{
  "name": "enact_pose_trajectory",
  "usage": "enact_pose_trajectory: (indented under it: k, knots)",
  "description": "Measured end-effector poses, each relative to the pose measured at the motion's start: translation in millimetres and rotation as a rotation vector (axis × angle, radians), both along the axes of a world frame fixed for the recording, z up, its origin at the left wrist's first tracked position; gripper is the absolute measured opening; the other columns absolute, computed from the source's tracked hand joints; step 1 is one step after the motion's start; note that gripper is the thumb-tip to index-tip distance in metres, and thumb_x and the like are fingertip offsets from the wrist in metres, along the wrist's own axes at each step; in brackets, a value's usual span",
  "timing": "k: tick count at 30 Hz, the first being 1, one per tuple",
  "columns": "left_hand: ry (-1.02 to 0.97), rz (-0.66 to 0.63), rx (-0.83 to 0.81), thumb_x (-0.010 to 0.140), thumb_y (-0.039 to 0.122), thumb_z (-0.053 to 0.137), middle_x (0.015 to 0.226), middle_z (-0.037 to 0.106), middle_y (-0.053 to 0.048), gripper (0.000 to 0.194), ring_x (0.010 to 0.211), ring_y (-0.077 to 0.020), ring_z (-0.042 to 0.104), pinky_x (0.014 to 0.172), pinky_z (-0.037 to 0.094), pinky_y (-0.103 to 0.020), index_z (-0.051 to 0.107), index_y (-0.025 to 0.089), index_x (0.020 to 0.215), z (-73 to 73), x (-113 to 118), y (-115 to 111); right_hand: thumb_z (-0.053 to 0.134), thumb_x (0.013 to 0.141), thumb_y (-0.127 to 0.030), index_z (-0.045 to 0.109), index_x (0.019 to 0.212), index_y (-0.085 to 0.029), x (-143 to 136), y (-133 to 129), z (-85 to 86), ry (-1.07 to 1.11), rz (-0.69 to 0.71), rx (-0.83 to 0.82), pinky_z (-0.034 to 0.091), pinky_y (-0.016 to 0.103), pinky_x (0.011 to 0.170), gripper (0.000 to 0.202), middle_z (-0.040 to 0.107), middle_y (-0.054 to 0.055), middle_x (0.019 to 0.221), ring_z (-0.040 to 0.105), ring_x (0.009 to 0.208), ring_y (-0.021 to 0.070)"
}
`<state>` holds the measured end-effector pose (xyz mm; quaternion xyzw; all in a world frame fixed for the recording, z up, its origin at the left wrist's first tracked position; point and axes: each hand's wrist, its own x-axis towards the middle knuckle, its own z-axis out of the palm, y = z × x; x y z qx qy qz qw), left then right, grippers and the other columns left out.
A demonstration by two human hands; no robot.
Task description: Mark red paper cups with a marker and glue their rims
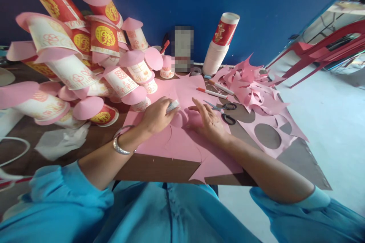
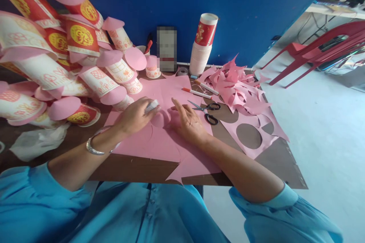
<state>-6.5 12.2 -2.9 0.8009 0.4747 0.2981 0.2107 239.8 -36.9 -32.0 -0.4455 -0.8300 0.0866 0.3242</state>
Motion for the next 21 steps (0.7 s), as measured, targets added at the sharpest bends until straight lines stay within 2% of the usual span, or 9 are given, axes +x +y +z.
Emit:
enact_pose_trajectory:
  k: [3, 6, 10, 11, 14, 16, 18, 20, 21]
  knots:
    - [0.097, 0.001, -0.006, 0.104, 0.042, 0.067, 0.107, 0.071, -0.010, 0.021, 0.097, -0.0276, 0.069, 0.083, 0.055, -0.038, 0.072, 0.022, 0.103, -2.2, -1, -1, 0.084, 0.094, -0.032, 0.026, 0.175, -0.021, 0, 0, -0.8, -0.010, 0.014, -0.019, 0.065, 0.056, 0.106, 0.100, 0.080, 0.016, 0.138, 0.072, 0.129, 0.0380]
    - [0.091, 0.007, 0.067, 0.104, 0.029, 0.063, 0.115, 0.071, -0.011, 0.014, 0.105, -0.0286, 0.070, 0.087, 0.057, -0.039, 0.072, 0.023, 0.113, -4.1, -3, 1, 0.080, 0.093, -0.025, 0.029, 0.174, -0.024, 0, 0, -1.9, 0.016, -0.020, -0.028, 0.065, 0.055, 0.108, 0.095, 0.081, 0.013, 0.134, 0.073, 0.129, 0.0359]
    - [0.192, 0.079, 0.084, 0.099, 0.017, 0.065, 0.125, 0.072, -0.015, 0.033, 0.111, -0.0307, 0.070, 0.090, 0.057, -0.040, 0.066, 0.019, 0.131, -9.7, -8, 9, 0.073, 0.093, -0.017, 0.034, 0.171, -0.027, 4, 3, -3.6, 0.043, -0.050, -0.025, 0.065, 0.054, 0.107, 0.088, 0.084, 0.009, 0.127, 0.075, 0.125, 0.0336]
    - [0.235, 0.088, 0.053, 0.097, 0.018, 0.068, 0.122, 0.073, -0.016, 0.032, 0.108, -0.0316, 0.071, 0.088, 0.057, -0.041, 0.066, 0.018, 0.129, -11.2, -10, 11, 0.072, 0.092, -0.016, 0.036, 0.170, -0.027, 5, 4, -4.3, 0.049, -0.048, -0.024, 0.065, 0.053, 0.106, 0.086, 0.084, 0.009, 0.125, 0.076, 0.124, 0.0331]
    - [0.300, 0.090, -0.005, 0.100, 0.024, 0.067, 0.106, 0.073, -0.015, 0.012, 0.093, -0.0298, 0.070, 0.081, 0.055, -0.040, 0.068, 0.017, 0.110, -13.2, -11, 15, 0.071, 0.091, -0.013, 0.043, 0.167, -0.027, 6, 7, -5.2, 0.093, -0.059, -0.020, 0.065, 0.053, 0.104, 0.082, 0.085, 0.008, 0.120, 0.078, 0.119, 0.0323]
    - [0.224, 0.079, 0.018, 0.102, 0.025, 0.064, 0.106, 0.074, -0.013, 0.009, 0.093, -0.0278, 0.071, 0.082, 0.055, -0.039, 0.067, 0.018, 0.107, -10.7, -10, 13, 0.071, 0.093, -0.015, 0.046, 0.165, -0.028, 7, 7, -3.3, 0.162, -0.073, -0.035, 0.066, 0.052, 0.102, 0.077, 0.085, 0.008, 0.118, 0.079, 0.115, 0.0314]
    - [0.030, 0.026, 0.036, 0.101, 0.028, 0.066, 0.114, 0.076, -0.011, 0.014, 0.102, -0.0262, 0.072, 0.090, 0.056, -0.038, 0.067, 0.020, 0.112, -4.8, -5, 8, 0.072, 0.098, -0.021, 0.046, 0.165, -0.029, 7, 5, 1.3, 0.281, -0.055, -0.081, 0.067, 0.050, 0.097, 0.073, 0.084, 0.008, 0.117, 0.080, 0.111, 0.0293]
    - [-0.224, -0.070, -0.027, 0.101, 0.039, 0.071, 0.115, 0.078, -0.009, 0.022, 0.106, -0.0241, 0.072, 0.096, 0.057, -0.037, 0.070, 0.020, 0.113, 3.7, 1, 1, 0.073, 0.102, -0.029, 0.042, 0.167, -0.031, 7, 3, 7.5, 0.434, -0.009, -0.140, 0.068, 0.045, 0.090, 0.072, 0.084, 0.008, 0.119, 0.080, 0.106, 0.0265]
    - [-0.331, -0.110, -0.107, 0.099, 0.045, 0.073, 0.112, 0.078, -0.008, 0.028, 0.103, -0.0225, 0.072, 0.094, 0.058, -0.035, 0.072, 0.020, 0.112, 8.5, 5, -4, 0.074, 0.104, -0.032, 0.040, 0.168, -0.032, 6, 2, 10.7, 0.503, 0.018, -0.161, 0.069, 0.044, 0.088, 0.073, 0.083, 0.008, 0.121, 0.080, 0.104, 0.0252]
